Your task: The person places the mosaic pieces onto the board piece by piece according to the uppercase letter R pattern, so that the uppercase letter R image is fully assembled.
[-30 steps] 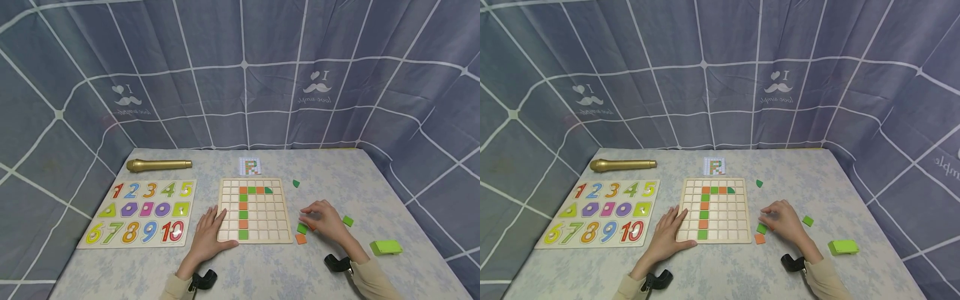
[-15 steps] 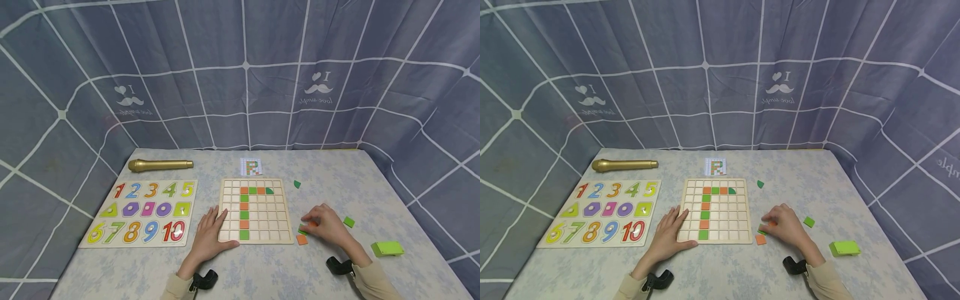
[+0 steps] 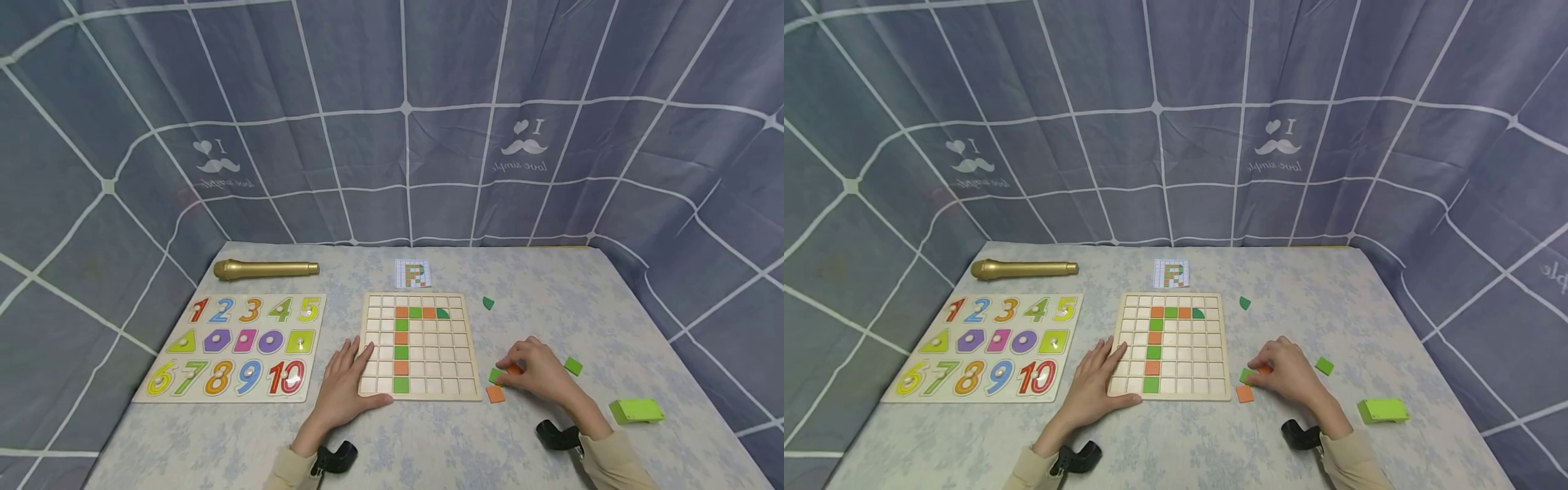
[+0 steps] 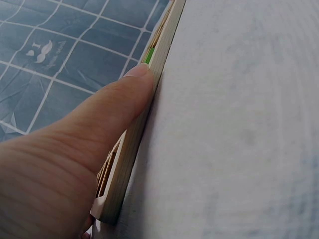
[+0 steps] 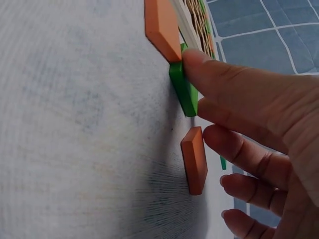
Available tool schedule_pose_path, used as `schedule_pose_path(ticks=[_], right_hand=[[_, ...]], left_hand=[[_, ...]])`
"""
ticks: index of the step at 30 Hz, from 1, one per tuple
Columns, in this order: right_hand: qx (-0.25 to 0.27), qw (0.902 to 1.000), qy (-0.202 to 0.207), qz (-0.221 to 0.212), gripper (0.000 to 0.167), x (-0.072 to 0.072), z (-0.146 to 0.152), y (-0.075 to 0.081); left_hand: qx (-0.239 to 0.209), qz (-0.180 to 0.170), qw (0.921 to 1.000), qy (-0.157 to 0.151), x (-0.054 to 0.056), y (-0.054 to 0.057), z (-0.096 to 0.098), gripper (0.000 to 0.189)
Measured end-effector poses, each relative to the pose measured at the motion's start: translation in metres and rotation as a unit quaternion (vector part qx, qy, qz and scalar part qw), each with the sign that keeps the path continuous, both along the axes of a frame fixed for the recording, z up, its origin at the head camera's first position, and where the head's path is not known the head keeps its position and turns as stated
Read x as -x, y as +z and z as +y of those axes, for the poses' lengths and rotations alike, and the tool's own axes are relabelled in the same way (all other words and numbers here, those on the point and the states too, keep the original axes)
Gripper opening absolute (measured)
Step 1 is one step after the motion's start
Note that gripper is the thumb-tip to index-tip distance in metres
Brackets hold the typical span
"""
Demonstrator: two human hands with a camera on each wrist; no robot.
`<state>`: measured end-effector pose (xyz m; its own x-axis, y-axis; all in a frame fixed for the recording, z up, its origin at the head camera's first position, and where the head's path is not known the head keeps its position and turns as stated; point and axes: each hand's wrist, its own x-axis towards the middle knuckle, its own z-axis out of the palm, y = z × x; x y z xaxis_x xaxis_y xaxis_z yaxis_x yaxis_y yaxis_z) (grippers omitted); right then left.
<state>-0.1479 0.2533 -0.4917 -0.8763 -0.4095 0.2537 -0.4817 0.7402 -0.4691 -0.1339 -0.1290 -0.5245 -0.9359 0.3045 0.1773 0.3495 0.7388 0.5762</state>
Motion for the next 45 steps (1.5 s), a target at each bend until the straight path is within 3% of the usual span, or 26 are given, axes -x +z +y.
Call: schedule_pose_path(ticks=[12,20,31,37,45], right_hand=[[-0.031,0.9994,0.017,0.003,0.018,-0.001,-0.003,0.002],[-0.010,0.9979,0.000,-0.063,0.022,-0.005,-0.009,0.005],[0.033,0.9952,0.019,-0.089,0.022,-0.004,-0.010,0.005],[0.089,0.9893,0.021,-0.114,0.021,0.007,-0.011,0.007],[0.105,0.9905,-0.017,-0.087,0.019,0.033,-0.034,0.007]], left_hand=[[-0.001,-0.003,1.0000,-0.001,0.000,0.001,0.001,0.099],[0.000,-0.002,1.0000,0.000,0.001,0.000,0.000,0.100],[-0.009,0.021,0.9997,0.001,0.000,-0.001,0.001,0.100],[-0.010,0.014,0.9998,-0.005,0.000,0.000,0.001,0.100],[-0.002,-0.008,1.0000,0.001,0.000,0.002,0.001,0.099]])
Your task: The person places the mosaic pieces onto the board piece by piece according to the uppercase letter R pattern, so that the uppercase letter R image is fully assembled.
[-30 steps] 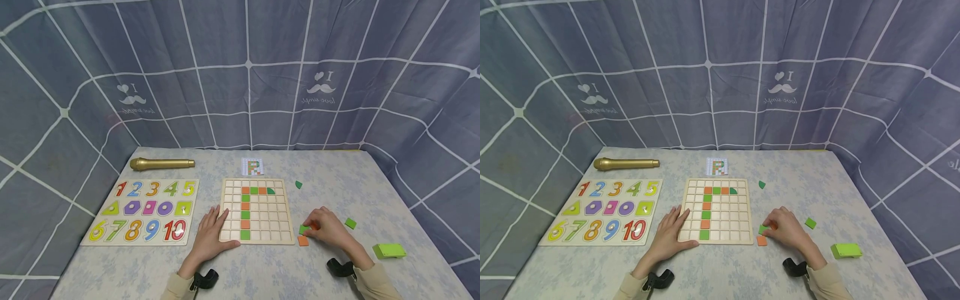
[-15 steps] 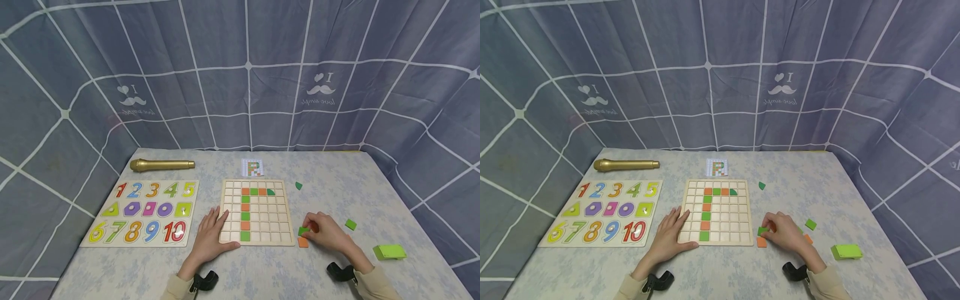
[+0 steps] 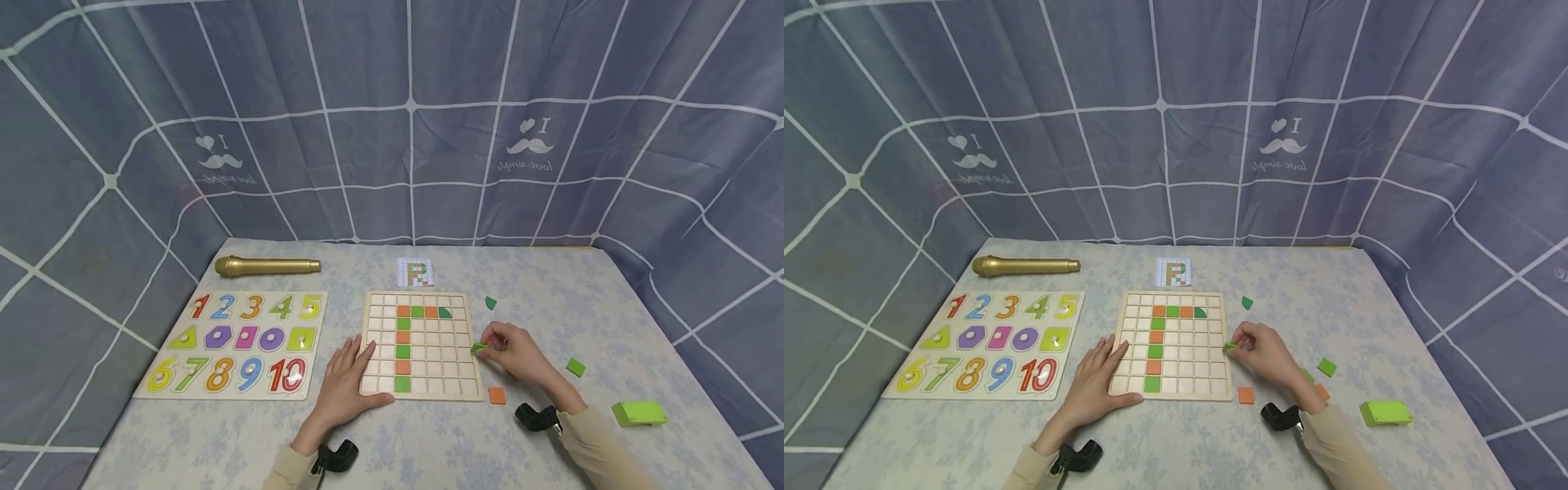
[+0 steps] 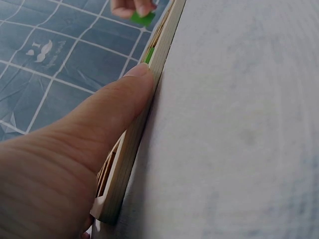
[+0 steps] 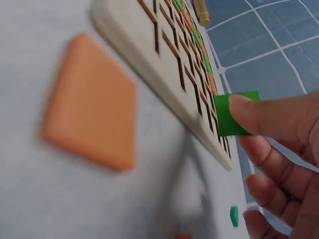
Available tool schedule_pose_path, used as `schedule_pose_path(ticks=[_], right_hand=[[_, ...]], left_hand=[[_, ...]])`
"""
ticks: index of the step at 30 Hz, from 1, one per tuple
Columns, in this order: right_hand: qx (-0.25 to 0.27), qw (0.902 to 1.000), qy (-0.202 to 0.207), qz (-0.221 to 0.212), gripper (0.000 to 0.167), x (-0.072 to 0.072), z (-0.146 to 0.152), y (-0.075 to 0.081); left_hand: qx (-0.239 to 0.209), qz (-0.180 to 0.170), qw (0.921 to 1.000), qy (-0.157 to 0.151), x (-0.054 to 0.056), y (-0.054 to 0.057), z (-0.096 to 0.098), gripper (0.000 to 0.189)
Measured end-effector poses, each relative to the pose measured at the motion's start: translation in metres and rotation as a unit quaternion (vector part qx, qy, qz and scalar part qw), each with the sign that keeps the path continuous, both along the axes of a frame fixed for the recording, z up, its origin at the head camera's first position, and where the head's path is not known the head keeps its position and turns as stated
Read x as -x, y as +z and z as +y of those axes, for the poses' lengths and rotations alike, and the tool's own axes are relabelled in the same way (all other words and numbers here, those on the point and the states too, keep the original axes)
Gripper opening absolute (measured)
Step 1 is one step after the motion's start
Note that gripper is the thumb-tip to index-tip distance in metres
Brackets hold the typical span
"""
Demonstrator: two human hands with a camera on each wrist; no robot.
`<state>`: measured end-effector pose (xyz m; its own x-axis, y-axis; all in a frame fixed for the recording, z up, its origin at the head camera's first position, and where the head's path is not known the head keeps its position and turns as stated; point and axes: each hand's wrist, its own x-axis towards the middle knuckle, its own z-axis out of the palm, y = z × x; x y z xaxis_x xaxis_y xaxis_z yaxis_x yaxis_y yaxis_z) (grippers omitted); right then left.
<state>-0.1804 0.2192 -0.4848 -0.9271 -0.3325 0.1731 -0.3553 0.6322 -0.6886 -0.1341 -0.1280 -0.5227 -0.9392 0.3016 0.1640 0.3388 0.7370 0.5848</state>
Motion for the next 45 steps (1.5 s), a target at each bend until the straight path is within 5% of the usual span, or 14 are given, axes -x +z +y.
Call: schedule_pose_path(ticks=[6,17,32,45], right_hand=[[-0.007,0.9996,-0.009,0.026,0.014,0.023,-0.020,0.000],[-0.004,0.9999,0.002,0.010,0.009,0.053,-0.045,-0.005],[-0.059,0.9982,-0.008,-0.005,0.006,0.062,-0.051,-0.001],[-0.114,0.9930,-0.004,0.030,0.004,0.062,-0.053,0.001]], left_hand=[[-0.002,0.000,1.0000,0.003,-0.001,0.000,0.000,0.101],[-0.003,-0.003,1.0000,-0.002,0.000,-0.001,-0.001,0.100],[-0.004,0.005,1.0000,-0.001,0.000,-0.002,-0.001,0.099],[-0.001,0.005,1.0000,-0.001,-0.001,0.000,0.000,0.099]])
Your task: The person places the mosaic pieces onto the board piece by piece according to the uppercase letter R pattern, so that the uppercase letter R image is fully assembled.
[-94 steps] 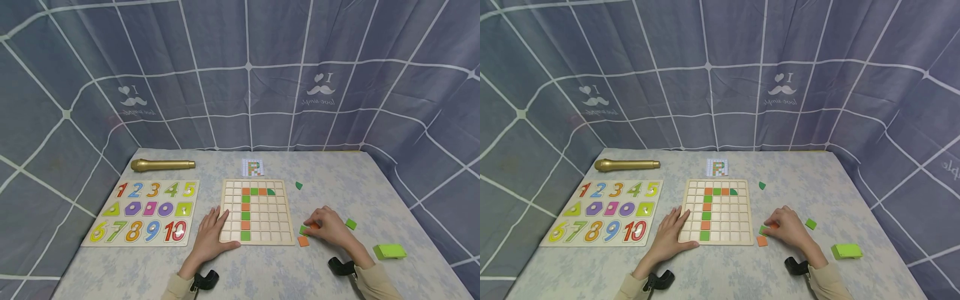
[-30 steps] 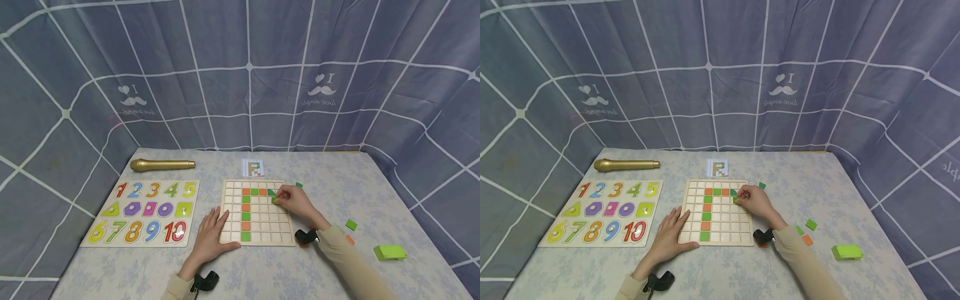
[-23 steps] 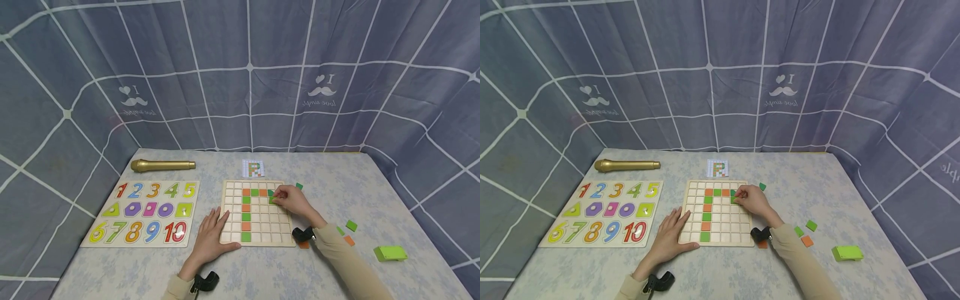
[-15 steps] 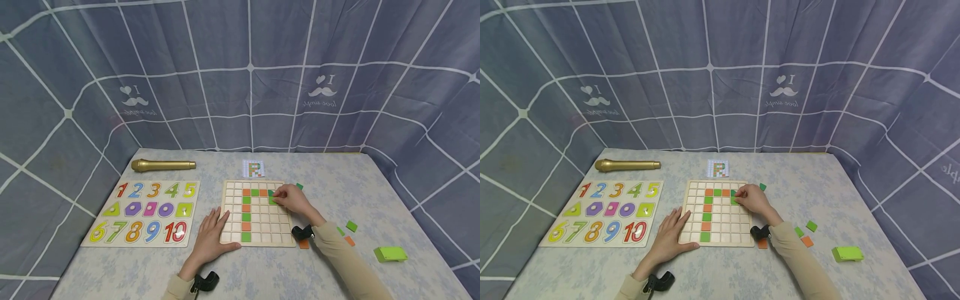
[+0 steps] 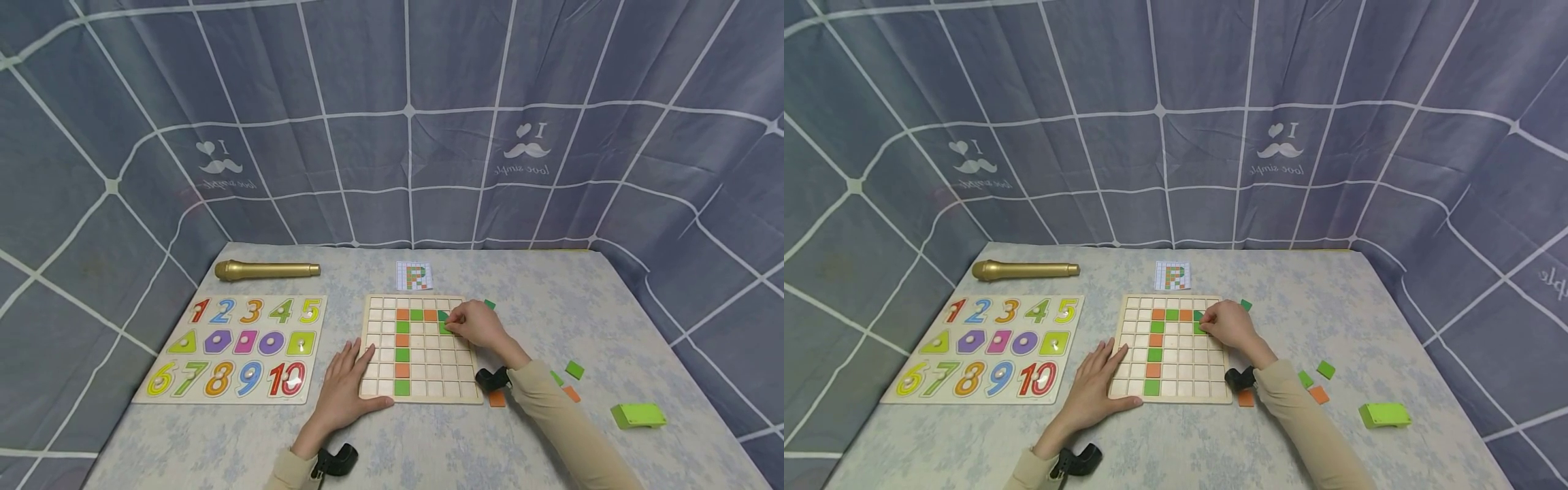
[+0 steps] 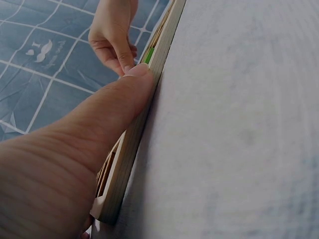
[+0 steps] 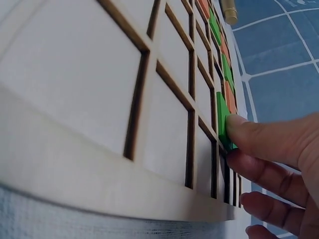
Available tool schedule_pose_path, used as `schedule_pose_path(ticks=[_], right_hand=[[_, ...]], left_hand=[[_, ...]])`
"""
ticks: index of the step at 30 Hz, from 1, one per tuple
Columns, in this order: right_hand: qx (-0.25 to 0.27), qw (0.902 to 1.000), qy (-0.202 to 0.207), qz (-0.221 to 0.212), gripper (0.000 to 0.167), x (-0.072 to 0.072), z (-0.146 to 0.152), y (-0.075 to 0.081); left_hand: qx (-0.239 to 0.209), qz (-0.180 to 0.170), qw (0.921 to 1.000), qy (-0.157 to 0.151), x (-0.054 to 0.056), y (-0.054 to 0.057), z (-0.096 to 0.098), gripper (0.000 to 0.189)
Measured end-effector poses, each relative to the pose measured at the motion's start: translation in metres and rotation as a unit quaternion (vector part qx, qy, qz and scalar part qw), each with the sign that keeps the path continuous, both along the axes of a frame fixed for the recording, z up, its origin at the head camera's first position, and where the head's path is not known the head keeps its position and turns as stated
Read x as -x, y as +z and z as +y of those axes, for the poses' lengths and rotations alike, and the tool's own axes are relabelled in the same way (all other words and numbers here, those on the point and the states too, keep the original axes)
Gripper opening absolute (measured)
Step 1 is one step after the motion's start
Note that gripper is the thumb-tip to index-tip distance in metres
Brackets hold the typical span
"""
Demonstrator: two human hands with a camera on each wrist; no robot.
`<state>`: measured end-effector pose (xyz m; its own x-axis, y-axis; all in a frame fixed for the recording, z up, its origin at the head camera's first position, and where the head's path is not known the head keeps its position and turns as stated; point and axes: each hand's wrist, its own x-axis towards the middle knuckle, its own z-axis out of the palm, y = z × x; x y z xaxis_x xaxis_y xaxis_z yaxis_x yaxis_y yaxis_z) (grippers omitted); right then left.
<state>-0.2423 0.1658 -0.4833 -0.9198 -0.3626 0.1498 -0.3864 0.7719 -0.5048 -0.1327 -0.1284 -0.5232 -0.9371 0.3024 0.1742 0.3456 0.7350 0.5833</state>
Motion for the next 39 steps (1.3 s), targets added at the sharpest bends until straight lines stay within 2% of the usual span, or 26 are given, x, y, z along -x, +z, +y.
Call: schedule_pose_path(ticks=[8,15,22,30,35,39], right_hand=[[0.017,0.9996,0.014,-0.019,0.004,0.000,0.002,-0.001],[0.059,0.9976,0.023,-0.030,0.005,-0.001,0.009,-0.004],[0.084,0.9951,-0.053,0.008,0.010,0.004,0.027,-0.002],[0.080,0.9885,-0.121,0.042,0.019,0.011,0.053,-0.001],[0.068,0.9850,-0.155,0.035,0.021,0.014,0.063,-0.003],[0.054,0.9817,-0.182,0.010,0.025,0.015,0.066,-0.004]], left_hand=[[0.000,-0.001,1.0000,0.002,0.000,-0.001,0.001,0.099],[-0.001,-0.001,1.0000,0.002,0.000,-0.002,0.000,0.100],[-0.003,-0.007,1.0000,0.001,0.000,0.000,0.001,0.100],[-0.002,-0.001,1.0000,0.001,0.001,0.001,0.000,0.099],[0.001,0.002,1.0000,0.001,0.001,0.000,0.000,0.099],[0.001,0.001,1.0000,0.000,0.001,0.000,0.000,0.100]])
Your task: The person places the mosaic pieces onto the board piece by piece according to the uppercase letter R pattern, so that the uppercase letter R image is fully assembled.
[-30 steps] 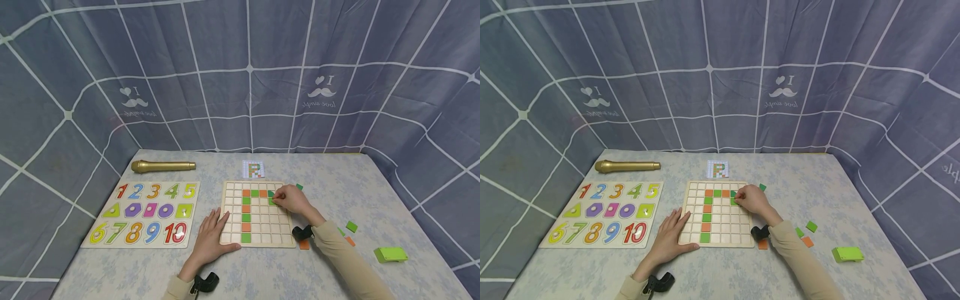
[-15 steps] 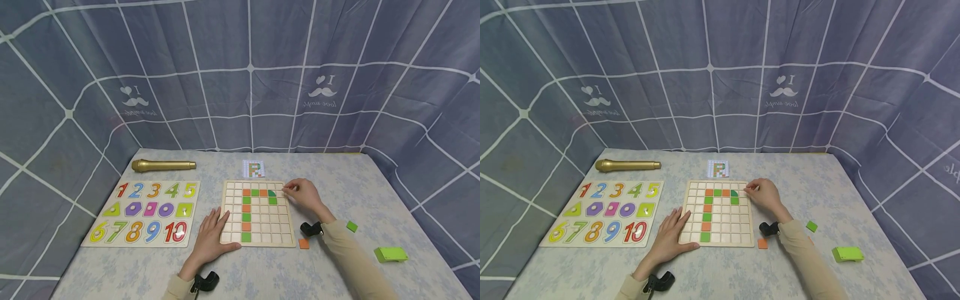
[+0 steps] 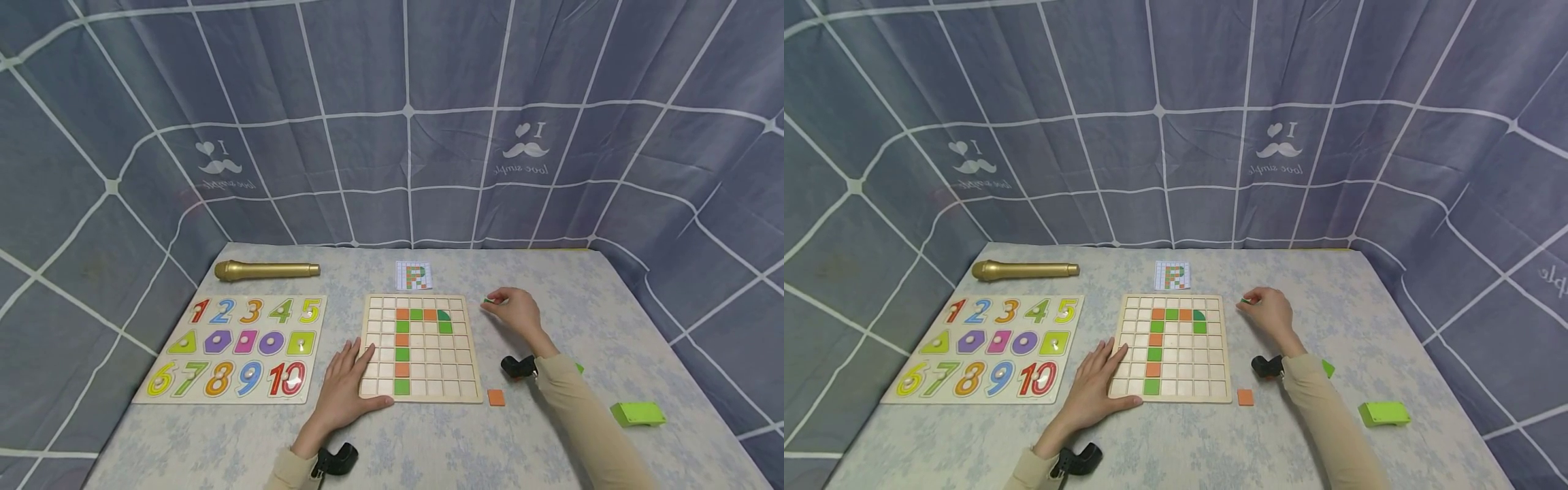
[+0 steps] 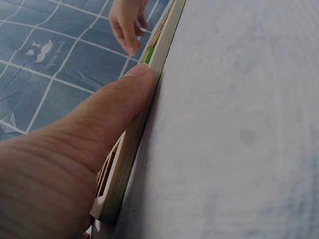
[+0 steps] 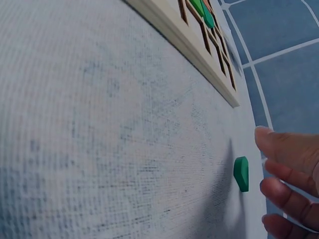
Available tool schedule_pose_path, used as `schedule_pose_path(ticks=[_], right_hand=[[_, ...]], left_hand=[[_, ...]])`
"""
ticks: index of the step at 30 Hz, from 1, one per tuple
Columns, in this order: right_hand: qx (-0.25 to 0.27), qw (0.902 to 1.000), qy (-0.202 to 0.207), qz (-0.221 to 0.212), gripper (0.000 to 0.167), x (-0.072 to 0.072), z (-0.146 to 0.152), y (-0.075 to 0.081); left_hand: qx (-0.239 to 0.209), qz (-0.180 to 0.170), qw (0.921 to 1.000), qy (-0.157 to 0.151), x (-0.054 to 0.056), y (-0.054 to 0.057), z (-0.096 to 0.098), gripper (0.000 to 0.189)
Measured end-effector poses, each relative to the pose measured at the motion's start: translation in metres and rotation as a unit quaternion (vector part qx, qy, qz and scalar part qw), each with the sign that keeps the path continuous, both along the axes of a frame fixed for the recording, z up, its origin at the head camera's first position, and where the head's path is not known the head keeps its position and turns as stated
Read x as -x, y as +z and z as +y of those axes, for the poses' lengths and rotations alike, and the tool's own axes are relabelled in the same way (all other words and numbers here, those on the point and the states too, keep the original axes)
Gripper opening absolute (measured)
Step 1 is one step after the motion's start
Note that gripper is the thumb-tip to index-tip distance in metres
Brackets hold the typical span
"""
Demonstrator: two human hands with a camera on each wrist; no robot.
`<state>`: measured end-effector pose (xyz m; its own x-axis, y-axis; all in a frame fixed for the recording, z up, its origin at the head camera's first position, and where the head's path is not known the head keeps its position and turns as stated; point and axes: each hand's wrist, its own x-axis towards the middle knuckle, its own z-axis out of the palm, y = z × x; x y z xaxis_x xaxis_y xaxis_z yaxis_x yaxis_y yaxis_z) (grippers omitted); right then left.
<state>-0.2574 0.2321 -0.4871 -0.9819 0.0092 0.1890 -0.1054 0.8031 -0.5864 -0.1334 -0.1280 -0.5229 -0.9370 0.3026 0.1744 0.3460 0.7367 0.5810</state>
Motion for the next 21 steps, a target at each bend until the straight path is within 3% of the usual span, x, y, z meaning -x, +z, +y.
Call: schedule_pose_path(ticks=[10,21], right_hand=[[-0.035,0.9966,-0.035,-0.065,0.034,-0.0015,-0.0037,0.0021],[-0.041,0.9952,-0.034,-0.082,0.026,-0.0001,-0.0045,0.0036]], left_hand=[[-0.002,-0.011,0.9999,-0.002,-0.0002,0.0001,-0.0005,0.100],[-0.001,-0.008,1.0000,-0.003,-0.0010,-0.0010,-0.0010,0.099]])
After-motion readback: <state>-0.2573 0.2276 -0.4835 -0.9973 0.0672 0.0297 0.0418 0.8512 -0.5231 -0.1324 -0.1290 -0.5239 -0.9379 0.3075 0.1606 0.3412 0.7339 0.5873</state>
